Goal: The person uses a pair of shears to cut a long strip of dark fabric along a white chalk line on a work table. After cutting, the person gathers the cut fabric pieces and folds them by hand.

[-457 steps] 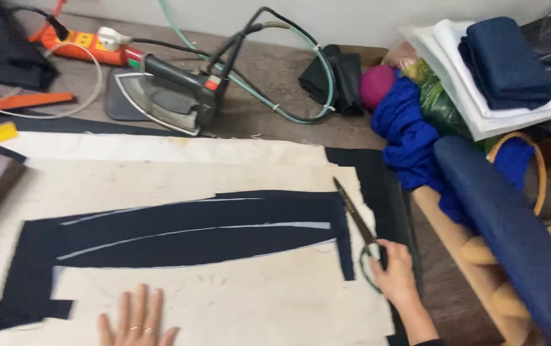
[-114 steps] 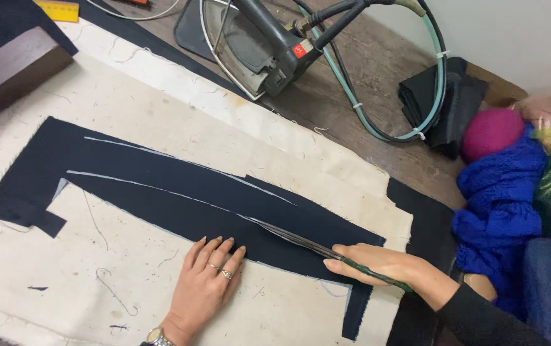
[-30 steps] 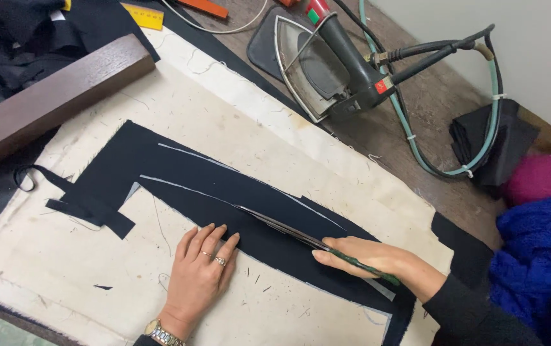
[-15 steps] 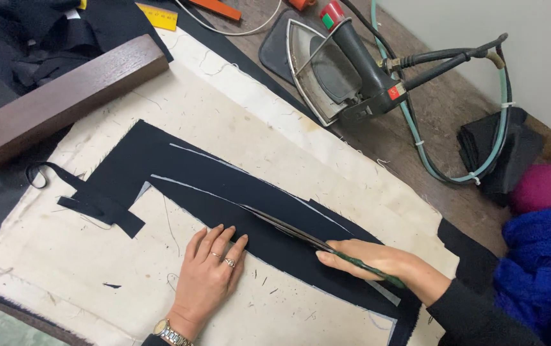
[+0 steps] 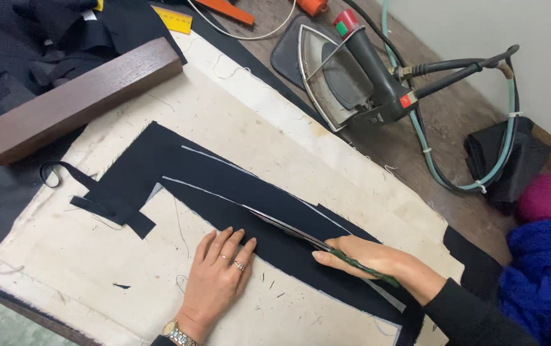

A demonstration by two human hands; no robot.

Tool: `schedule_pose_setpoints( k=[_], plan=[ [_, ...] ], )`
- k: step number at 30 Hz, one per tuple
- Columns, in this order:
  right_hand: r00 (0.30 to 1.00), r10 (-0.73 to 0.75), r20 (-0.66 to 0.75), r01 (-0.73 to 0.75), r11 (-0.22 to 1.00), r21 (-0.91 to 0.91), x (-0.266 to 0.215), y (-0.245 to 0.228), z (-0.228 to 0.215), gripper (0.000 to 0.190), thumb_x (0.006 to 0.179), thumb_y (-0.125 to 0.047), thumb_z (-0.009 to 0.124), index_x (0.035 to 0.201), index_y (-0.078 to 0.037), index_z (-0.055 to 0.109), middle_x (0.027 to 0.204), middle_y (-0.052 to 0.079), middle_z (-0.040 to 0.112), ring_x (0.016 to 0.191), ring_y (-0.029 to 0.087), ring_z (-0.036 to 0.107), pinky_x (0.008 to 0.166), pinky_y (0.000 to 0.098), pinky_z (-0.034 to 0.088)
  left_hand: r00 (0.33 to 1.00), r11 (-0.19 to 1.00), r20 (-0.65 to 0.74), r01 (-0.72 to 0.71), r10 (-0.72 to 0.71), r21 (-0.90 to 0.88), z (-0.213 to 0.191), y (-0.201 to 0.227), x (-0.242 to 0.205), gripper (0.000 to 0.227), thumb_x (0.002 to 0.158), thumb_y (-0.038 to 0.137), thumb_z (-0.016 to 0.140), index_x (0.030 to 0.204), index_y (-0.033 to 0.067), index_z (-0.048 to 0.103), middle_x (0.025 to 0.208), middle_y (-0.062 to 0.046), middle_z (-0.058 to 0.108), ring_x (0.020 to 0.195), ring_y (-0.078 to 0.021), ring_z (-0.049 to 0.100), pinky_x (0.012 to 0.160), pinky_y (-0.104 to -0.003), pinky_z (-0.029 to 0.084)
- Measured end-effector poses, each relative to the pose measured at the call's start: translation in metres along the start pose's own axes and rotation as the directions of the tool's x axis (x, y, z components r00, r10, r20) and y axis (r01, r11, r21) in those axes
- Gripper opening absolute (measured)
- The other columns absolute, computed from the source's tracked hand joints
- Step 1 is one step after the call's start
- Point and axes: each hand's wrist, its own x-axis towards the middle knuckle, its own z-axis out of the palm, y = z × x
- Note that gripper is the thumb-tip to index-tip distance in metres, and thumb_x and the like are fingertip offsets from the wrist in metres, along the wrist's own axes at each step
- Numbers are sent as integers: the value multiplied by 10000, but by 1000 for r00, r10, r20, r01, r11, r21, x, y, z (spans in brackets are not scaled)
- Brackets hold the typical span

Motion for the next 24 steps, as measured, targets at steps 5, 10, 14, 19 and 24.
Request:
schedule_pose_setpoints(
  k=[5, 10, 14, 19, 24],
  plan=[
    [996, -63, 56, 67, 994, -82, 1, -16, -8, 496, 987, -548, 286, 826, -96, 411, 771, -18, 349, 674, 143, 329, 674, 314, 344, 1000, 1000, 17, 5, -5, -5, 0, 0, -1, 253, 893, 223, 629, 1123, 120, 660, 1161, -116, 636, 1095, -283, 586, 986, -447, 428],
    [998, -39, 43, 45, 987, -151, 6, -29, -11, 509, 972, -572, 277, 866, -99, 429, 749, 18, 436, 677, 183, 445, 694, 330, 393, 1000, 1000, 1, 1, -1, -15, 0, -2, 0, 249, 909, 233, 605, 1126, 122, 651, 1164, -116, 630, 1090, -283, 581, 991, -448, 417],
    [999, -38, -1, 38, 996, -79, -1, -27, -10, 444, 954, -576, 354, 882, -142, 410, 687, -8, 388, 604, 153, 356, 597, 315, 326, 1000, 999, 8, 9, -9, -44, 1, -2, 0, 241, 911, 220, 608, 1121, 109, 648, 1153, -116, 633, 1100, -285, 582, 993, -443, 420],
    [995, -99, -13, 98, 993, -61, 5, -20, -7, 426, 985, -536, 354, 861, -129, 387, 676, -23, 318, 607, 144, 301, 588, 314, 322, 999, 996, -23, 30, -32, -87, -4, -13, -2, 256, 926, 227, 588, 1149, 113, 641, 1139, -89, 635, 1085, -260, 592, 994, -431, 412],
    [996, -94, -9, 92, 992, -84, 6, -29, -11, 434, 984, -532, 345, 874, -118, 420, 693, -18, 350, 621, 143, 337, 622, 315, 338, 991, 993, -67, 117, -116, 19, -22, -49, 4, 287, 905, 235, 592, 1165, 125, 640, 1169, -106, 641, 1078, -271, 591, 1003, -467, 415]
  ],
)
